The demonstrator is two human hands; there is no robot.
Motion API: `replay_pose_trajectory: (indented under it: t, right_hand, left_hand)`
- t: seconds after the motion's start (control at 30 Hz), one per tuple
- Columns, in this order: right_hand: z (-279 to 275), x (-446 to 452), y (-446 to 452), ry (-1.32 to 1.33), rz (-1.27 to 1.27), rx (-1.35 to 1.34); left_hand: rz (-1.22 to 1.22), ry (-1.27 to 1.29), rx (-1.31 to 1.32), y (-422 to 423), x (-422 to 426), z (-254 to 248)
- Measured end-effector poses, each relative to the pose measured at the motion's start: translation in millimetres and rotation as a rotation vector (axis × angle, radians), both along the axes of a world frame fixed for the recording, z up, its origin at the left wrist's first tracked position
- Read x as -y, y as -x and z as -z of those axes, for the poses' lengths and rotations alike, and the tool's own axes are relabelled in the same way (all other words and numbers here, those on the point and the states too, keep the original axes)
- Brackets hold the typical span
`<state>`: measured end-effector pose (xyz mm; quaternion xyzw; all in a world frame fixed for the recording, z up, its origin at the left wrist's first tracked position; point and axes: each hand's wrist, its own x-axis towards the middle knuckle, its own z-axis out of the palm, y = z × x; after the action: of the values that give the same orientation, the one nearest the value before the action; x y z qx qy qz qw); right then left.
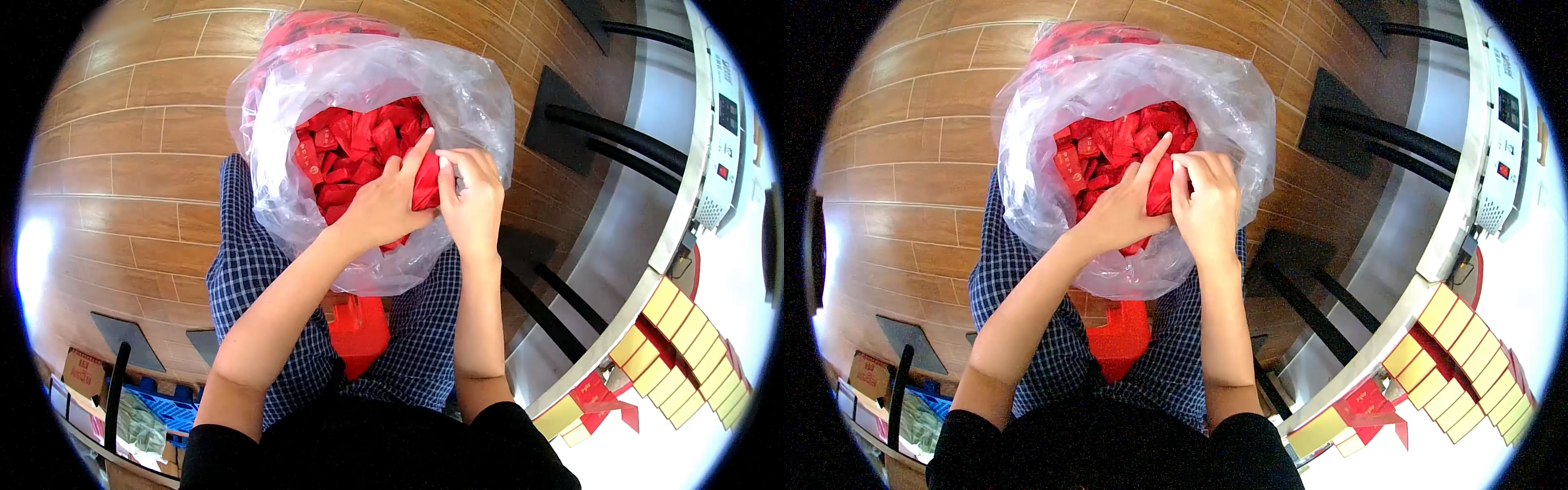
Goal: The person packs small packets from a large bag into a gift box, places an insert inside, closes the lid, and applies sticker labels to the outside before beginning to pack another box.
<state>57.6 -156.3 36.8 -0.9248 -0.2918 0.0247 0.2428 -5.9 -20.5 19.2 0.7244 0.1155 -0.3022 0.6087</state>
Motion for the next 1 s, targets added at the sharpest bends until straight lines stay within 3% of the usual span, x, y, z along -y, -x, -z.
replay_pose_trajectory:
  t: [0.03, 0.1, 0.2, 0.27, 0.4, 0.47, 0.53, 0.6, 0.63, 0.73, 0.87, 0.93, 1.0]
  right_hand:
    - [-2, 1, -1, -0.053, -0.015, -0.026]
    - [-11, 0, -2, -0.095, -0.059, -0.069]
    - [-4, 11, 0, -0.107, -0.033, -0.151]
    - [7, 18, -1, -0.086, -0.027, -0.165]
    - [68, 36, -16, -0.656, 0.5, -0.741]
    - [139, 42, -30, -0.461, 0.533, -0.805]
    - [253, 61, -29, -0.081, 0.362, -0.728]
    - [299, 43, -12, 0.243, 0.166, -0.363]
    - [296, 27, -10, 0.398, 0.252, -0.536]
    - [296, 1, -8, 0.48, 0.301, -0.642]
    - [285, -7, -15, 0.432, 0.32, -0.691]
    - [264, 3, -20, 0.426, 0.363, -0.708]
    - [221, 17, -14, -0.007, 0.287, -0.511]
  left_hand:
    - [0.001, 0.0, -0.002, 3, 3, 7]
    - [-0.229, 0.222, 0.198, 9, 12, 24]
    - [-0.199, 0.328, 0.175, 12, 16, 33]
    - [-0.165, 0.265, 0.084, 16, 21, 31]
    - [-0.181, 0.192, 0.101, 11, 11, 24]
    - [-0.188, 0.205, 0.05, 8, 9, 21]
    - [-0.129, 0.172, 0.017, 9, 10, 21]
    - [-0.149, 0.208, -0.031, 7, 6, 20]
    - [-0.191, 0.224, -0.035, 6, 5, 22]
    - [-0.261, 0.219, -0.038, 6, 4, 30]
    - [-0.362, 0.23, 0.003, 7, 6, 47]
    - [-0.565, 0.307, -0.036, 2, 3, 49]
    - [-0.585, 0.289, -0.07, -3, -4, 47]
